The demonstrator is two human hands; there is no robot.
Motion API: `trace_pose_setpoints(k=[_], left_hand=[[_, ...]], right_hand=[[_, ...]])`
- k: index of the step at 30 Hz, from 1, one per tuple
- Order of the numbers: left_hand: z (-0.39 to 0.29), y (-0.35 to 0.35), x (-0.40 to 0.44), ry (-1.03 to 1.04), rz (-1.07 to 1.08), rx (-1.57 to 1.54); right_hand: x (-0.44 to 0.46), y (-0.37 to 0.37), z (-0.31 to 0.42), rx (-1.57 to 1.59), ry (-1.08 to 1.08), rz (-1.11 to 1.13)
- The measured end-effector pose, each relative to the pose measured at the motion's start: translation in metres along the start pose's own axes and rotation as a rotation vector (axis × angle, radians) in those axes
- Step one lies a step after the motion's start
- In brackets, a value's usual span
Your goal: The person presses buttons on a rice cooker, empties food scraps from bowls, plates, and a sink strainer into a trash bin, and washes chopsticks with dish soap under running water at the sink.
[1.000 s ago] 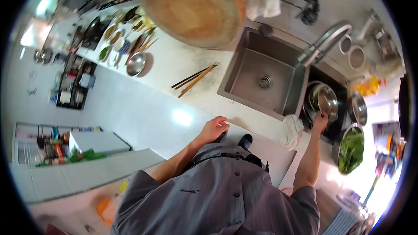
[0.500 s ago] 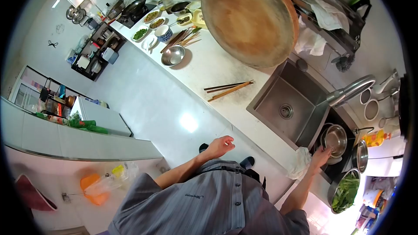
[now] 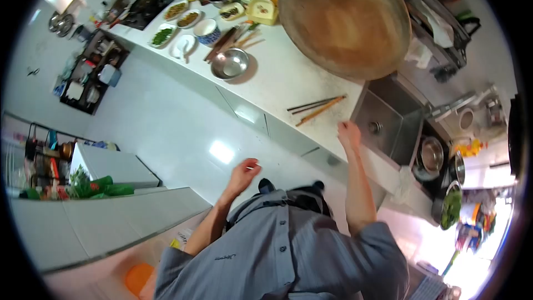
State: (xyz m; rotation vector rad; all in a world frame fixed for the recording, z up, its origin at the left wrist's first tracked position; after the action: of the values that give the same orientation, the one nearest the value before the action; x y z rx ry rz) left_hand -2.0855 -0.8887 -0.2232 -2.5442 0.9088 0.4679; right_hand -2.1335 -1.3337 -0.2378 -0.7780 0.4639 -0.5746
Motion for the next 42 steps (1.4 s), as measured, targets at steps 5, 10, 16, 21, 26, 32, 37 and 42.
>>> trace_pose_setpoints(k=[5,10,16,21,26,32,37,42], left_hand=[[-0.008,-0.066,-0.023,-0.126,-0.110,-0.149],[0.008,-0.096,-0.003,-0.139,-0.109,-0.231],[-0.018,-0.160,0.069,-0.113,-0.151,-0.158],[-0.063,-0.217,0.158,-0.105,-0.181,-0.226],[-0.098,-0.241,0.238,-0.140,-0.160,-0.395],[-0.091,-0.230,0.310,0.005,-0.110,-0.268],[-0.121,-0.190,0.343,0.118,0.228,0.090],[-0.175,-0.234,0.370,0.554,-0.109,0.720]], right_hand=[[0.046,0.034,0.067,-0.213,0.195,0.041],[0.071,0.021,0.128,-0.377,0.266,0.180],[0.108,0.049,0.178,-0.424,0.211,0.255],[0.106,0.079,0.228,-0.484,0.076,0.228],[0.104,0.098,0.249,-0.480,0.028,0.249],[0.097,0.103,0.259,-0.490,0.104,0.223],[0.090,0.120,0.241,-0.498,0.084,-0.003],[0.090,0.135,0.233,-0.487,0.172,-0.124]])
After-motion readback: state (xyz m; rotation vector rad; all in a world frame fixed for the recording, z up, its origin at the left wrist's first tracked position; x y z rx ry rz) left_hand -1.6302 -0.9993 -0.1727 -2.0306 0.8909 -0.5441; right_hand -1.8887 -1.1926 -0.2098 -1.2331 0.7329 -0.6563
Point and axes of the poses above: each hand's wrist, its own x-axis towards the middle knuckle, its own y-axis out of the palm, z = x × y, the point moved 3 cm from there along x, towards the middle knuckle, and after that the axes turned 6 degrees about z, right-handed, at the moved point
